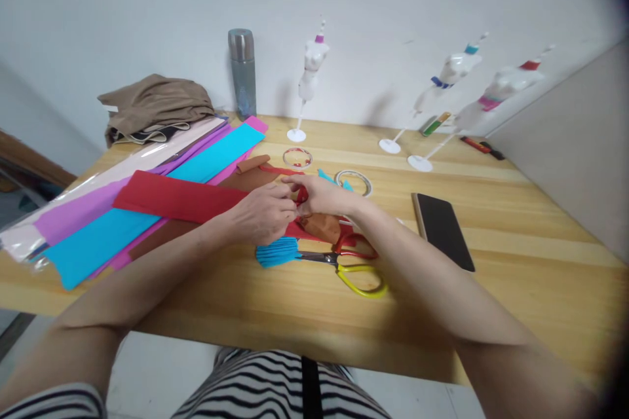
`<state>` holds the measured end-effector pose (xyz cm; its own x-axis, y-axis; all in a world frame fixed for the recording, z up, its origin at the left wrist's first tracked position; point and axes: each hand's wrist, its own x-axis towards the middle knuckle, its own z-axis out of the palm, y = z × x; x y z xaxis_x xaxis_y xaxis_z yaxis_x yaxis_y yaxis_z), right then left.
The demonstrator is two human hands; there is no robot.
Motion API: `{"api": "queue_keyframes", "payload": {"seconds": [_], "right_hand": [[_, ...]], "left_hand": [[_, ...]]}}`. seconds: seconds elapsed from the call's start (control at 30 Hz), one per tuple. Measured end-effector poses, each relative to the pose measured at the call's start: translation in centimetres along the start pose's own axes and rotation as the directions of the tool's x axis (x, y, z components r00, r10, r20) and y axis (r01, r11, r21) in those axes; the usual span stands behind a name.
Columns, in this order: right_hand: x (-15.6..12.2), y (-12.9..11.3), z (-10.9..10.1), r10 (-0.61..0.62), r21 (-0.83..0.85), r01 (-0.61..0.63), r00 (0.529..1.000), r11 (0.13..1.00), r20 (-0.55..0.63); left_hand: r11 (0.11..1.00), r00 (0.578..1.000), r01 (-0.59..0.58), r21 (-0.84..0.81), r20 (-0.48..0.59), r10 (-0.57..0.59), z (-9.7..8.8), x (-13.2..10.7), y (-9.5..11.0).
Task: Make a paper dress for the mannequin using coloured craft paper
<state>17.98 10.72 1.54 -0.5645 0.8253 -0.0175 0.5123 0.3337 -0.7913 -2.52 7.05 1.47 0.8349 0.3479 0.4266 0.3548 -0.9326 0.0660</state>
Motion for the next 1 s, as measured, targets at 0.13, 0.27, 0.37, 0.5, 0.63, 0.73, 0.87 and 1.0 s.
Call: {"api": "queue_keyframes", "payload": {"seconds": [0.13,0.27,0.37,0.5,0.63,0.73,0.87,1.0], "right_hand": [[0.1,0.0,0.0,-0.025,-0.017,0.026,0.998,1.0,0.051],[0.2,0.0,-0.1,-0.019,-0.049,0.024,0.995,0.998,0.094],[0.0,0.0,-0.4,-0.012,-0.079,0.023,0.99,0.997,0.142],[-0.5,0.0,-1.6,0.012,-0.059,-0.002,0.985,0.998,0.175],[-0.8,0.5,-2.7,0.014,0.056,-0.02,0.995,0.998,0.102],[-0.7,1.0,-3.1,0.016,0.087,-0.016,1.0,0.996,-0.001],[-0.7,0.9,-3.5,0.004,-0.069,-0.017,0.983,0.997,-0.182],[-1.3,-0.4,-4.2,-0.012,-0.156,-0.028,0.967,0.987,-0.253]], "left_hand": [[0.979,0.99,-0.138,0.151,0.009,0.138,0.8,-0.8,-0.9],[0.972,0.987,-0.155,0.179,-0.01,0.159,1.7,-1.2,-1.4],[0.976,0.988,-0.153,0.153,0.022,0.151,2.2,-1.3,-1.7],[0.984,0.991,-0.119,0.131,0.077,0.109,2.4,-1.2,-1.8],[0.989,0.988,-0.068,0.133,0.149,0.048,2.5,-1.1,-1.4],[0.982,0.987,-0.073,0.172,0.154,0.046,2.7,-1.1,-1.1],[0.969,0.991,-0.103,0.226,0.11,0.079,2.8,-1.2,-0.9],[0.967,0.991,-0.101,0.233,0.104,0.079,2.8,-1.2,-0.9]]}}
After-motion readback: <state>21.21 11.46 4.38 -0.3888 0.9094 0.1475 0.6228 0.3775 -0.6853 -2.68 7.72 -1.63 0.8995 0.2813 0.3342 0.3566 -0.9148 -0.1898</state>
